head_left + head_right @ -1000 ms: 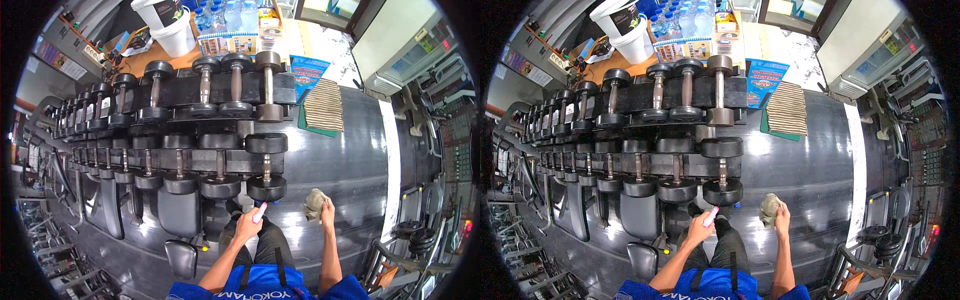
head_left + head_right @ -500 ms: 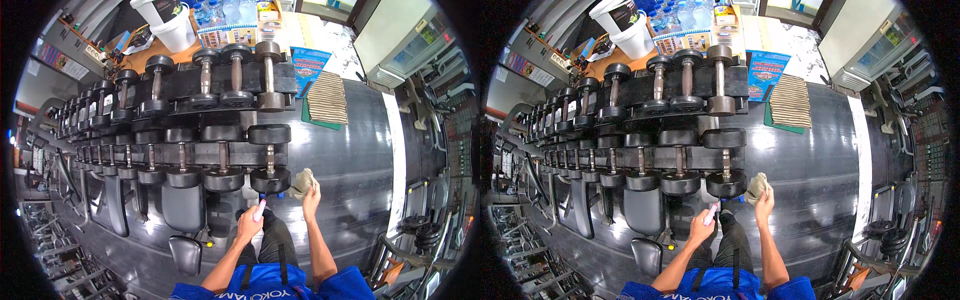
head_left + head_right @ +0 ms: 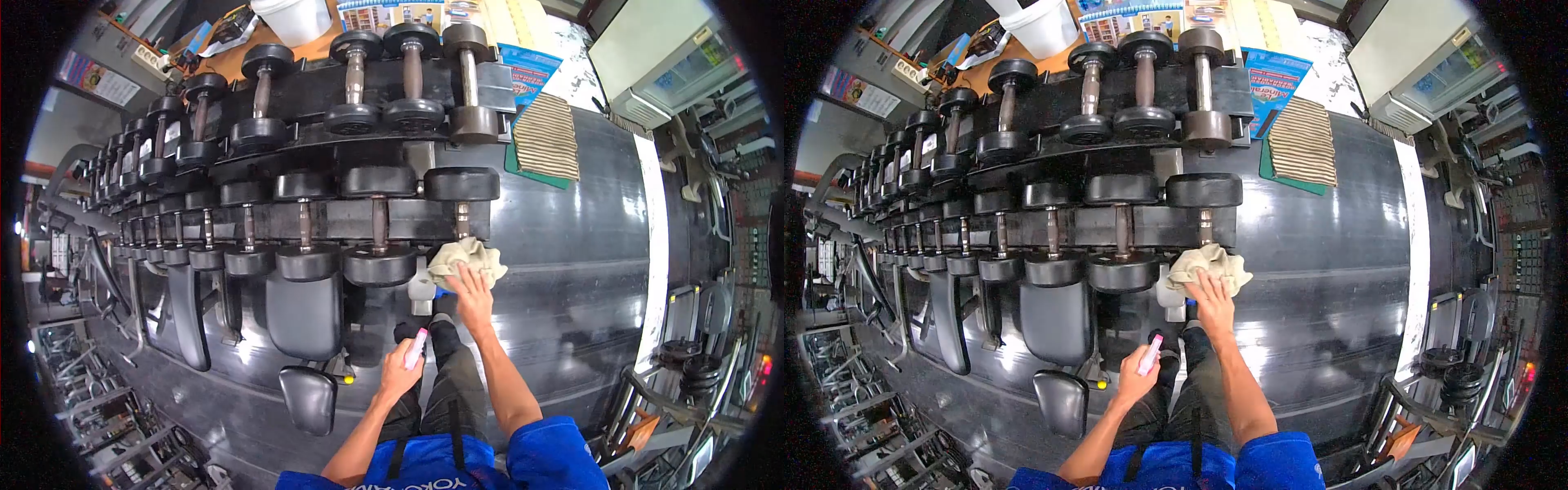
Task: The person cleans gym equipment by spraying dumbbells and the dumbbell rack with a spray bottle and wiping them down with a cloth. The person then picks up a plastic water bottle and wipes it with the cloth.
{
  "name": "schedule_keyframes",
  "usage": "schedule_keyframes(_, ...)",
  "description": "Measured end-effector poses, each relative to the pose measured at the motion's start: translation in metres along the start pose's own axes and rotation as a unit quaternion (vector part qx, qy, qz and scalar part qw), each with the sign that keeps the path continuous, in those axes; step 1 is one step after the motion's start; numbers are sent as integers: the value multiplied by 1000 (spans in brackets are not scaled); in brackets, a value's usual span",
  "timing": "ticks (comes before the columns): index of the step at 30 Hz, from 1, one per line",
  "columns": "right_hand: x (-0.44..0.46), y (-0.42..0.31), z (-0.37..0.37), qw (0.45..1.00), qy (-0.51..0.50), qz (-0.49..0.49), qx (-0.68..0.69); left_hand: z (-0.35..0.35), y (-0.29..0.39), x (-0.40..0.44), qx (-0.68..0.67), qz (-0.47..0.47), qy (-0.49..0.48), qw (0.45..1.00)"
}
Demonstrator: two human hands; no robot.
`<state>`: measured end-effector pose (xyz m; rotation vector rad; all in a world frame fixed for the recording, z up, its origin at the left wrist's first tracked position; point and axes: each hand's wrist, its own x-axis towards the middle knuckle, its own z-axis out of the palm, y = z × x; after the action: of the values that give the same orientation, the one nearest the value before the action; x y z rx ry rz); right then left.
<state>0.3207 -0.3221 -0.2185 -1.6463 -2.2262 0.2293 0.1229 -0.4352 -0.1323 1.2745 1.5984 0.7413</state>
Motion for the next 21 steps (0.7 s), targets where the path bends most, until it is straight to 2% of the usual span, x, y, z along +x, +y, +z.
schedule_keyframes(1, -6, 4, 0, 1000, 13, 19, 5, -5, -3, -2, -2, 9, 3, 1000)
schedule_keyframes(4, -22, 12, 7, 972, 132, 156, 116, -15, -10, -9, -6, -21, 7, 1000)
schedule_keyframes(6, -19, 20, 15, 872, 158, 388, 254, -16, -17, -8, -17, 3, 12, 1000)
schedule_keyframes(7, -23, 41, 36, 852, 155, 441, 238, -16, -21, -11, -23, 12, 11, 1000)
schedule_keyframes(8, -15, 53, 38, 816, 160, 463, 306, -15, -23, -13, -23, 5, 6, 1000)
schedule_keyframes(9, -14, 78, 57, 792, 161, 429, 404, -14, -24, -12, -25, 0, 2, 1000)
schedule_keyframes(10, -9, 94, 63, 712, 140, 424, 542, -13, -24, -13, -26, -3, 0, 1000)
schedule_keyframes(12, -12, 151, 114, 482, 59, 495, 721, -11, -28, -15, -33, -18, -24, 999)
schedule_keyframes(15, 12, 154, 94, 417, -67, 561, 712, -7, -34, -17, -44, 2, -39, 998)
schedule_keyframes(18, 14, 145, 96, 459, -24, 538, 707, -11, -31, -18, -29, 17, -41, 999)
schedule_keyframes(19, 9, 140, 92, 500, 5, 495, 711, -14, -31, -22, -27, 11, -43, 999)
schedule_keyframes(21, -6, 119, 84, 648, 124, 441, 609, -18, -31, -23, -26, 7, -40, 999)
